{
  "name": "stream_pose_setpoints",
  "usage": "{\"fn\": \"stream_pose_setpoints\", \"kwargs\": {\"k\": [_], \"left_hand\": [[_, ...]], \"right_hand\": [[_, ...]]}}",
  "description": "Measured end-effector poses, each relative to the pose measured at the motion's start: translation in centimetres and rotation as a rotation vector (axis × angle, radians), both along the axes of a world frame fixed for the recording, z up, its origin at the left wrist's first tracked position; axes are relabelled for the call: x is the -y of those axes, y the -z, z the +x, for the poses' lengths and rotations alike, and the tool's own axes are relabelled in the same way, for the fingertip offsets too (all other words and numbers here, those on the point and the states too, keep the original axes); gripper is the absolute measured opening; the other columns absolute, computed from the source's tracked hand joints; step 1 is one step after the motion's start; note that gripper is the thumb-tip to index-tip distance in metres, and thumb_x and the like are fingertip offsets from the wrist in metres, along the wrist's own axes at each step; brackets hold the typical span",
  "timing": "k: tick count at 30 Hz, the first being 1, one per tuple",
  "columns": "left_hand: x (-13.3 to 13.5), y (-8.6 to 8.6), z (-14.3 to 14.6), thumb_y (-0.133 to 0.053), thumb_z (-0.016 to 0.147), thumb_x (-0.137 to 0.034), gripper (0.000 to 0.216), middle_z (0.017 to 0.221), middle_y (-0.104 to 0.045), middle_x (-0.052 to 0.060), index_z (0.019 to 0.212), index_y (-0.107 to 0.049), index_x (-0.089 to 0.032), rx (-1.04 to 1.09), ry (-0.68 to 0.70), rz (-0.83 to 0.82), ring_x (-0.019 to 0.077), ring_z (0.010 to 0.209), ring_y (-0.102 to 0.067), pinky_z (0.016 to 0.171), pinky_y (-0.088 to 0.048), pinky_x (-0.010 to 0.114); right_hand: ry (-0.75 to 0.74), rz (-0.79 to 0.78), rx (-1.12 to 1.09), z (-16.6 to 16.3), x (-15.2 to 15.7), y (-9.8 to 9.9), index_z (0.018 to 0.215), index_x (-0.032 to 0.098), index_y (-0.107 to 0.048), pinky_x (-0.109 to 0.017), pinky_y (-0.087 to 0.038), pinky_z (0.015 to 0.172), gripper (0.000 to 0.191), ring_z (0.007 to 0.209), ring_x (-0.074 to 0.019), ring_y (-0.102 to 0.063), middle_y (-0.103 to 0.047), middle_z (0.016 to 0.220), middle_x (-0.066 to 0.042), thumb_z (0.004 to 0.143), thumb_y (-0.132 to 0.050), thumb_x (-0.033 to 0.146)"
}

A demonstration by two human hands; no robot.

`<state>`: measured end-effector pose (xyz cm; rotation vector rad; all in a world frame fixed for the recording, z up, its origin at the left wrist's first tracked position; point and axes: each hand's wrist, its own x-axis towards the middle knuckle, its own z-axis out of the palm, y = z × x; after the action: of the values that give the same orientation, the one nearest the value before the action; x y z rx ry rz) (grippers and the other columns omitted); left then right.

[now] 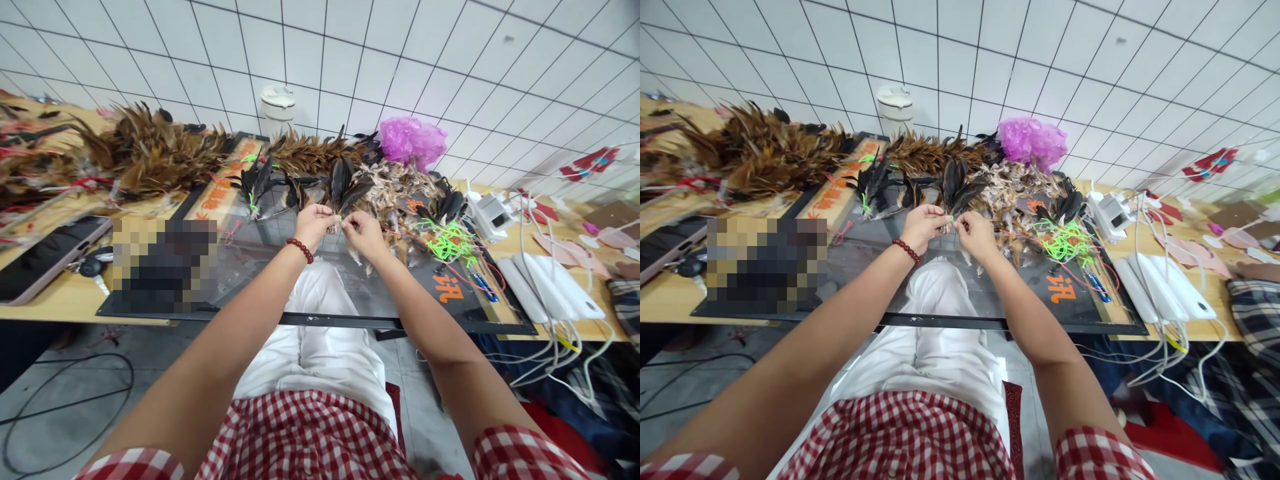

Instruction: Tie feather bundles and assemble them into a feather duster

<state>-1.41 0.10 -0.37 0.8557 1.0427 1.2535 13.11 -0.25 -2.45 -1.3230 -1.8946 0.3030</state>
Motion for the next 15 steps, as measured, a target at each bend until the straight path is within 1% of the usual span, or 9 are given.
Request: {"fn": "stream_pose_setpoints", "kwargs": {"k": [2, 4, 6, 8, 11, 13, 15], "left_hand": [[0.1, -0.1, 0.3, -0.074, 0.058, -0.012, 0.031, 0.06, -0.056, -0.004, 0.075, -0.049, -0.017, -0.02, -0.049, 0.043, 0.0099, 0.051, -0.058, 0.056, -0.05, 0.026], [0.2, -0.5, 0.5, -0.07, 0.06, -0.012, 0.028, 0.062, -0.056, -0.004, 0.076, -0.048, -0.017, -0.047, -0.095, 0.125, 0.0103, 0.053, -0.058, 0.055, -0.049, 0.025], [0.2, -1.2, 0.4, -0.066, 0.061, -0.012, 0.024, 0.064, -0.056, -0.003, 0.076, -0.048, -0.018, -0.102, -0.118, 0.209, 0.0112, 0.055, -0.06, 0.055, -0.049, 0.024], [-0.1, -2.2, -0.6, -0.063, 0.062, -0.012, 0.021, 0.066, -0.056, -0.002, 0.076, -0.048, -0.018, -0.197, -0.151, 0.272, 0.0121, 0.058, -0.061, 0.057, -0.049, 0.025], [-1.6, -4.0, -4.0, -0.065, 0.061, -0.011, 0.02, 0.069, -0.058, -0.001, 0.075, -0.051, -0.017, -0.446, -0.295, 0.329, 0.0121, 0.065, -0.06, 0.063, -0.049, 0.024], [-2.9, -5.1, -7.5, -0.065, 0.062, -0.013, 0.017, 0.07, -0.058, 0.0, 0.074, -0.052, -0.016, -0.619, -0.432, 0.278, 0.0125, 0.067, -0.058, 0.065, -0.048, 0.025], [-4.1, -6.0, -11.2, -0.063, 0.066, -0.016, 0.013, 0.072, -0.057, 0.0, 0.076, -0.054, -0.015, -0.812, -0.525, 0.202, 0.0124, 0.067, -0.056, 0.067, -0.048, 0.026]], "right_hand": [[0.009, 0.019, -0.026, 0.0, 0.1, -0.2, 0.076, 0.019, -0.059, -0.029, -0.041, 0.07, 0.013, 0.07, -0.0153, -0.051, -0.058, 0.078, -0.003, 0.082, -0.054, 0.03], [0.025, 0.068, -0.06, 0.0, 0.3, -0.5, 0.087, 0.018, -0.059, -0.029, -0.044, 0.072, 0.014, 0.072, -0.0151, -0.052, -0.058, 0.091, -0.006, 0.083, -0.055, 0.031], [0.045, 0.13, -0.077, 0.0, 0.6, -0.8, 0.102, 0.018, -0.056, -0.031, -0.047, 0.075, 0.024, 0.072, -0.0147, -0.052, -0.055, 0.108, -0.01, 0.084, -0.055, 0.033], [0.065, 0.179, -0.078, 0.0, 0.8, -1.1, 0.111, 0.017, -0.053, -0.034, -0.047, 0.081, 0.031, 0.072, -0.0147, -0.052, -0.05, 0.117, -0.013, 0.084, -0.055, 0.034], [0.082, 0.196, -0.07, 0.0, 1.1, -1.3, 0.115, 0.017, -0.051, -0.037, -0.046, 0.087, 0.035, 0.075, -0.0154, -0.054, -0.047, 0.123, -0.014, 0.085, -0.054, 0.035], [0.085, 0.181, -0.059, -0.1, 1.2, -1.3, 0.116, 0.018, -0.05, -0.039, -0.045, 0.09, 0.035, 0.077, -0.016, -0.055, -0.045, 0.125, -0.014, 0.086, -0.053, 0.035], [0.083, 0.175, -0.045, -0.1, 1.1, -1.2, 0.117, 0.018, -0.05, -0.041, -0.044, 0.091, 0.036, 0.078, -0.0164, -0.055, -0.044, 0.127, -0.014, 0.086, -0.052, 0.035]]}}
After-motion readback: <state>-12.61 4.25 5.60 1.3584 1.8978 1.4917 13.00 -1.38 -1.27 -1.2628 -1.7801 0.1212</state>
